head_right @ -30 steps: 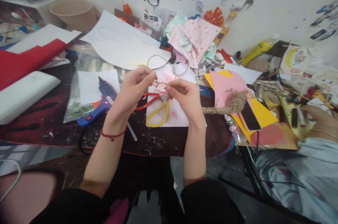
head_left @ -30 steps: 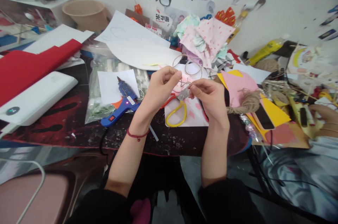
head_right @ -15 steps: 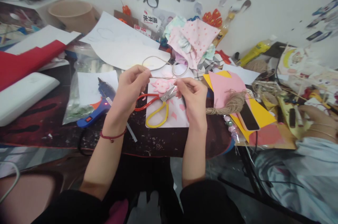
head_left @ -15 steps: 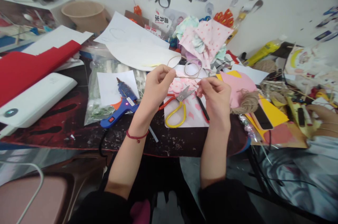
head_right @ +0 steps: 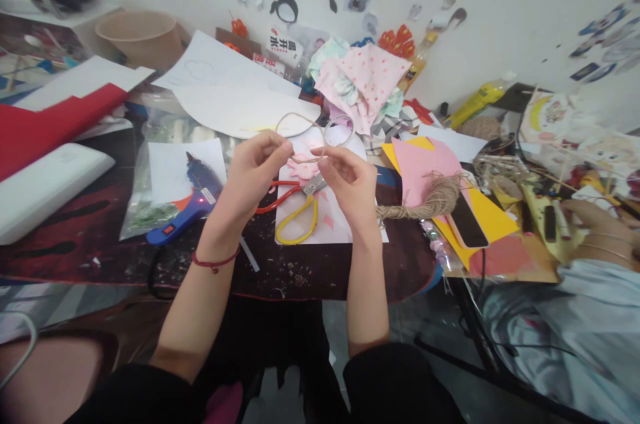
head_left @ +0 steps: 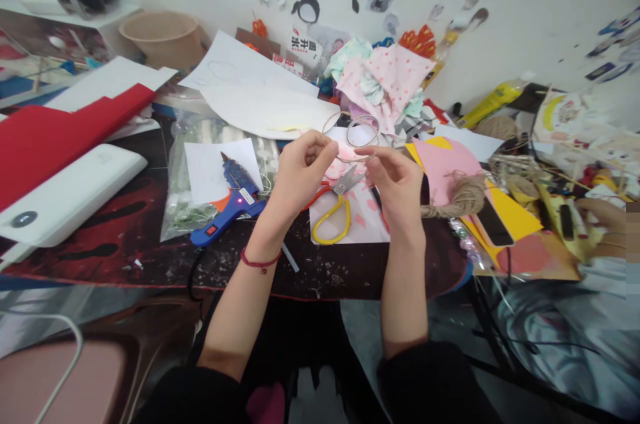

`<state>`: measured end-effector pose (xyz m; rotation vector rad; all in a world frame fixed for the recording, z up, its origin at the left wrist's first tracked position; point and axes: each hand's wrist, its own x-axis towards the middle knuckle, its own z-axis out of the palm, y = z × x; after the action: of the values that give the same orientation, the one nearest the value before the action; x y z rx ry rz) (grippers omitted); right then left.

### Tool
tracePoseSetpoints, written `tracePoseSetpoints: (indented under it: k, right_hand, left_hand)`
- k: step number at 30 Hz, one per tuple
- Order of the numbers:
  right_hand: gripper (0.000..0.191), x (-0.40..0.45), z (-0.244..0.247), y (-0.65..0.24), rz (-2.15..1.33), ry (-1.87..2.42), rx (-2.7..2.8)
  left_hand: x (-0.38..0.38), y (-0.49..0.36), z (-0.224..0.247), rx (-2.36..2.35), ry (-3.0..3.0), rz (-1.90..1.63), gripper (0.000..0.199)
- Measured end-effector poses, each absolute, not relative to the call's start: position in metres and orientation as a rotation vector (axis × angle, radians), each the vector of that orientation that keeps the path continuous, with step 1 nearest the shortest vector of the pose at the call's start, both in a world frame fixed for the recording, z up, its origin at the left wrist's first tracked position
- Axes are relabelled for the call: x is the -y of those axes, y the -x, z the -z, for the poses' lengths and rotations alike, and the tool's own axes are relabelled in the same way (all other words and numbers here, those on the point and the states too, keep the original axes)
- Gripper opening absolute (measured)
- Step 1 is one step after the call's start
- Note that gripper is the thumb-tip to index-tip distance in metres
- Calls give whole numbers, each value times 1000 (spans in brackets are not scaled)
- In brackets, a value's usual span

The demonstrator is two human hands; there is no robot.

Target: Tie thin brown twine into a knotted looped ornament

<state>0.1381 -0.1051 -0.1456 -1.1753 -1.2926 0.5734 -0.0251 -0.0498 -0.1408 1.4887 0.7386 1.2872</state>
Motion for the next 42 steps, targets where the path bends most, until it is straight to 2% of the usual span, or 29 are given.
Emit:
tracePoseSetpoints:
  k: [4,8,10,14,20,25,29,34,38,42]
  right_hand:
    - [26,103,148,-141,-433,1221,1378]
    - [37,100,147,-143,-39,1292,1516]
    - [36,99,141,-143,53,1262,1562]
    - [12,93,111,-141,-112,1112,1636]
    - [21,68,41,-143,-394,945,1522]
    - [27,46,0,-150,-138,906,1429]
    - [28,32,-10,-168,-21,832,1205]
    - [30,25,-8,-200,-254,792,1103]
    - [42,27,-5,-222,-434,892,1119]
    - [52,30,-4,-241,-423,884,1105]
  left_hand:
    - [48,25,143,-739,-1501,-1299,17]
    - [46,25,142,-744,-1462,-1326,18]
    - [45,25,136,-731,-1414,-1331,18]
    - [42,24,108,-683,-1396,-1369,16]
    - [28,18,48,-603,-1466,-1468,19]
    - [6,10,11,-586,-1689,-1614,18]
    - [-7,0,-10,-550,-1659,-1738,16]
    - [-13,-13,-20,-709,-1681,-1833,15]
    - [-15,-13,-18,-720,-1670,-1764,13]
    - [-18,-12,-15,-664,-1591,-1722,15]
